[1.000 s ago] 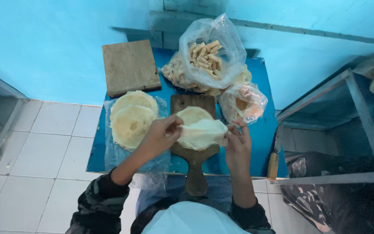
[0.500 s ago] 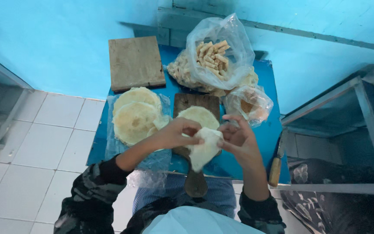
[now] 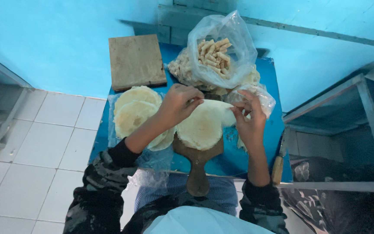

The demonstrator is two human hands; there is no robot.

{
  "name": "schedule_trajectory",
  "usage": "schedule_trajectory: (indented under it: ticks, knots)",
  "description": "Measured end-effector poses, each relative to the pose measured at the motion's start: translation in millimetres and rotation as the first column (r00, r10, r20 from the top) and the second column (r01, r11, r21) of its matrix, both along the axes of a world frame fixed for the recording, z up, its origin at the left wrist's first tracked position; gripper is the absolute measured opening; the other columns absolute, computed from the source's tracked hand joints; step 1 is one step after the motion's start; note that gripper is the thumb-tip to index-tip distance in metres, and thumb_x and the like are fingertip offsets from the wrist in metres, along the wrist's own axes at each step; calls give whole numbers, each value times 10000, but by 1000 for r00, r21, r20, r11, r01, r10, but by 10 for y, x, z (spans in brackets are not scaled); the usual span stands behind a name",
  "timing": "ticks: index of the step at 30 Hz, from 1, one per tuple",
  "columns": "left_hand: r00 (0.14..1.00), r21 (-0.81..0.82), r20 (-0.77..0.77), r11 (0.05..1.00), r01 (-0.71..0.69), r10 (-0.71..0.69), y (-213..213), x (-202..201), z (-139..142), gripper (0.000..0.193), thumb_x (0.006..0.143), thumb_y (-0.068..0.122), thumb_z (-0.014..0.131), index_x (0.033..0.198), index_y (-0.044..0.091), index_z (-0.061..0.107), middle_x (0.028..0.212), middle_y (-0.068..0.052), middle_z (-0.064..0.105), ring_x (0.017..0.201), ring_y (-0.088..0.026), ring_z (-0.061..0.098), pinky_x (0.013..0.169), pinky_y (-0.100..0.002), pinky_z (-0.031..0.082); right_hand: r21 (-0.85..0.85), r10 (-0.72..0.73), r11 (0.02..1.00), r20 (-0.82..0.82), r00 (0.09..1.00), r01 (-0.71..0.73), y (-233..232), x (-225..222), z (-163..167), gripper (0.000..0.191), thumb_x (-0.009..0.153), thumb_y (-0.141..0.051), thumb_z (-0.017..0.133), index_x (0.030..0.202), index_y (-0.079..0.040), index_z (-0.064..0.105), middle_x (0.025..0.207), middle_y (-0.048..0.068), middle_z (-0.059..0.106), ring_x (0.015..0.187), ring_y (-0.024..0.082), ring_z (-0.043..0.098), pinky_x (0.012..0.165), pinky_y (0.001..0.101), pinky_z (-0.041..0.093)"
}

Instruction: The person sits at a blue table and handles round flat dough discs, tearing pieces of dough by hand and placing them onto the discs, stacking the finished discs on the table. A bag of fried snack sticks and a wooden paddle board sit nearby on the table.

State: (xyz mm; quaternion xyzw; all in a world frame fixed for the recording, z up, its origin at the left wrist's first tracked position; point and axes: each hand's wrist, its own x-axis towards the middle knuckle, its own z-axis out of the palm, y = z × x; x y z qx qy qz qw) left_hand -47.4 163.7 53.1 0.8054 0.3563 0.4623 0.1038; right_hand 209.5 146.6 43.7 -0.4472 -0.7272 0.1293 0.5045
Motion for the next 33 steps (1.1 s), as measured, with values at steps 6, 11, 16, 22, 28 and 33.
schedule_trajectory:
  ticks: [6,11,16,22,28,33]
  knots:
    - [950,-34,-310,998,-56,43,-296,-89,-509,65,901,176,721,899,116,699,906,-81,680,975,-311,641,944,-527,423,-29,41,999,197,980,-36,-323,-43,-420,317,924,-51,730,1230,-98,664,1053,100,715,954,252,691,838,382,526]
    - [922,-51,-385,996,-66,42,-573,-158,-827,79,816,190,729,868,133,714,949,-25,699,1008,-278,641,996,-554,384,-107,63,994,298,953,-32,-565,-146,-709,339,839,-67,752,1172,-104,707,1019,37,760,931,263,658,847,441,466]
    - [954,-26,-295,998,-56,46,-594,-223,-796,67,867,164,723,924,130,712,989,-15,695,1025,-255,636,1041,-512,393,-76,-6,997,171,985,20,-618,-122,-772,321,905,-58,757,1217,-104,693,1064,-2,752,946,233,657,885,388,484]
    - [912,-49,-407,996,-79,52,-770,-225,-745,100,840,130,711,938,111,721,947,-55,700,1012,-274,643,1031,-539,404,45,118,989,358,926,-143,-785,-120,-640,332,824,-5,742,1128,-116,668,1146,45,751,982,238,663,949,457,431]
    - [961,-67,-179,971,-228,213,-771,-474,-685,363,872,132,689,1229,64,683,1129,-135,689,1101,-332,628,1016,-512,450,109,60,988,378,924,-108,-924,-41,-433,509,774,12,706,1268,-95,652,1030,87,698,983,278,634,990,487,415]
    - [837,-52,-349,883,-466,421,-628,-683,-644,566,689,270,797,1153,-27,666,1065,-208,633,990,-410,581,800,-524,448,139,35,987,318,948,-83,-907,-22,-381,474,808,15,721,1263,-92,642,1048,79,699,967,279,626,995,482,429]
